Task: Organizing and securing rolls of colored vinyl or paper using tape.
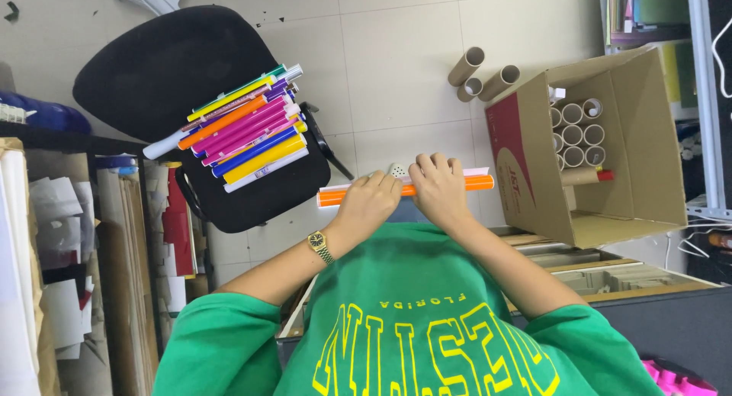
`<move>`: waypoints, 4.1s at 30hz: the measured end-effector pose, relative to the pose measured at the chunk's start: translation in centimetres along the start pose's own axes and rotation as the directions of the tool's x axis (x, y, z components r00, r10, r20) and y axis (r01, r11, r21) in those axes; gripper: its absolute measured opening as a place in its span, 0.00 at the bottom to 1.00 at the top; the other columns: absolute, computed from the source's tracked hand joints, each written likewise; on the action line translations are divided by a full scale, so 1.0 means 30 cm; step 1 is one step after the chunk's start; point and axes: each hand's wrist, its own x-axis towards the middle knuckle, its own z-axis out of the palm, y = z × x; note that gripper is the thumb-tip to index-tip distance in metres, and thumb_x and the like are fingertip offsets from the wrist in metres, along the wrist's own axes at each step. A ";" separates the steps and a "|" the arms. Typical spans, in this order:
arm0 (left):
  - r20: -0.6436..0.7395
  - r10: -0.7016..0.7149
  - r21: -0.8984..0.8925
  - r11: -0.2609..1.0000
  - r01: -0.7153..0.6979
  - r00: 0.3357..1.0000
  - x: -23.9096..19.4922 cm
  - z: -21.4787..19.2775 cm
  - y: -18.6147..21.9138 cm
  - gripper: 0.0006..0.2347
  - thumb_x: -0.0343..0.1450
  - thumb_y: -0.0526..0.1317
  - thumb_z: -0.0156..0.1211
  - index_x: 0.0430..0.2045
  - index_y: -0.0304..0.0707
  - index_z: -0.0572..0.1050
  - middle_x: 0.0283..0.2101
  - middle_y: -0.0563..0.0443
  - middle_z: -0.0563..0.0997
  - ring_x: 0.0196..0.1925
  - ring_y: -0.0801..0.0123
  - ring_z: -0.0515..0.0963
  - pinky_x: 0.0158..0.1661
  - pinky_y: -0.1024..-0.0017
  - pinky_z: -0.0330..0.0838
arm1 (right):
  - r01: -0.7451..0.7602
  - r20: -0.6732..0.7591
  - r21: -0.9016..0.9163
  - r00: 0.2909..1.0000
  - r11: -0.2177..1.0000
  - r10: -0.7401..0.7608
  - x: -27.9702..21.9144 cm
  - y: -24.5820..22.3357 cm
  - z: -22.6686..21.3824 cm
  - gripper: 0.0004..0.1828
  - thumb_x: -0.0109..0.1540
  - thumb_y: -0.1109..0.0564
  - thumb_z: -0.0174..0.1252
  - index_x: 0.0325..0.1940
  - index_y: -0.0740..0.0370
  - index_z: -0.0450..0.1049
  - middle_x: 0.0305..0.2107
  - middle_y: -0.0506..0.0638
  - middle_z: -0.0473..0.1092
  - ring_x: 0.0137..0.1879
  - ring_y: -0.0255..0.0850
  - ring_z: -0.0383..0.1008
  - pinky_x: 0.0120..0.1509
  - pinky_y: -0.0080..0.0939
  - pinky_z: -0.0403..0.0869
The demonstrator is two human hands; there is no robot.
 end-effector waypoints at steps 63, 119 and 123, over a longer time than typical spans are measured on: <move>0.494 0.866 -0.773 0.475 -0.421 0.069 0.685 0.546 0.961 0.14 0.69 0.46 0.66 0.36 0.35 0.72 0.32 0.36 0.83 0.38 0.38 0.86 0.36 0.44 0.81 | -0.932 0.561 -0.328 -0.060 0.156 0.825 -0.911 0.422 -0.193 0.10 0.55 0.56 0.59 0.36 0.58 0.84 0.29 0.56 0.80 0.41 0.58 0.83 0.45 0.73 0.75; 0.376 0.915 -0.336 -0.012 0.942 0.146 0.958 0.350 0.933 0.10 0.79 0.37 0.42 0.53 0.33 0.64 0.28 0.49 0.62 0.09 0.73 0.63 0.09 0.75 0.63 | -0.752 -0.635 0.507 -0.657 -0.422 0.407 -1.241 0.083 -0.423 0.04 0.63 0.66 0.68 0.37 0.60 0.81 0.39 0.51 0.69 0.48 0.43 0.72 0.53 0.39 0.70; 0.386 0.901 -0.379 -0.039 0.925 0.196 0.946 0.313 0.971 0.12 0.78 0.36 0.45 0.55 0.35 0.64 0.27 0.50 0.62 0.10 0.71 0.65 0.10 0.73 0.66 | -0.743 -0.538 0.653 -0.590 -0.145 0.602 -0.990 0.264 -0.479 0.05 0.62 0.67 0.67 0.41 0.63 0.81 0.40 0.59 0.74 0.52 0.48 0.74 0.58 0.45 0.71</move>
